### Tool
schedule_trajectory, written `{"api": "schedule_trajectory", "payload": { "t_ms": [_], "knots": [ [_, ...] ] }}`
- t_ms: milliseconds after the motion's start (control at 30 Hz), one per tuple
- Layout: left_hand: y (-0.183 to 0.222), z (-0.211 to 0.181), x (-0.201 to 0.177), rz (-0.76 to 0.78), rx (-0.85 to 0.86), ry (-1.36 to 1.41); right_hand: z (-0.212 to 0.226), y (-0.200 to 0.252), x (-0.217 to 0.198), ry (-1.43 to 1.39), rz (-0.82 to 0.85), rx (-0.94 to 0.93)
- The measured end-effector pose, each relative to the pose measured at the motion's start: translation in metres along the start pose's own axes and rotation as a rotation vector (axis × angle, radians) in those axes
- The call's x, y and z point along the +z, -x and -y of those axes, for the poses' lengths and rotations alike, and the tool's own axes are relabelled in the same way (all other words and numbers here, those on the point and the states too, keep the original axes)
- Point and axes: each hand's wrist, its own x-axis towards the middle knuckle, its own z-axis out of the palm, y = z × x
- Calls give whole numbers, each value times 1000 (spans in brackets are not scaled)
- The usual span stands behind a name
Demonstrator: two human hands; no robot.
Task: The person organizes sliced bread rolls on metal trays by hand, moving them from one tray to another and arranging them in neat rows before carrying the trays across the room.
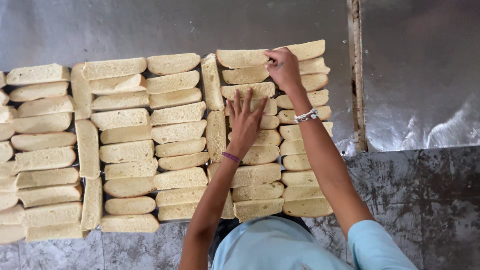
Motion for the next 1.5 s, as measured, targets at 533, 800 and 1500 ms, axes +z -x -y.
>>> {"api": "schedule_trajectory", "payload": {
  "t_ms": [533,800,1500],
  "knots": [
    [-99,36,4,75,18,-199,-112,39,-97,-360,84,198],
    [-99,33,1,127,-21,-206,-87,40,-87,-322,85,206],
    [-101,30,-7,290,-83,-261,-95,93,-81,60,164,140]
  ]
}}
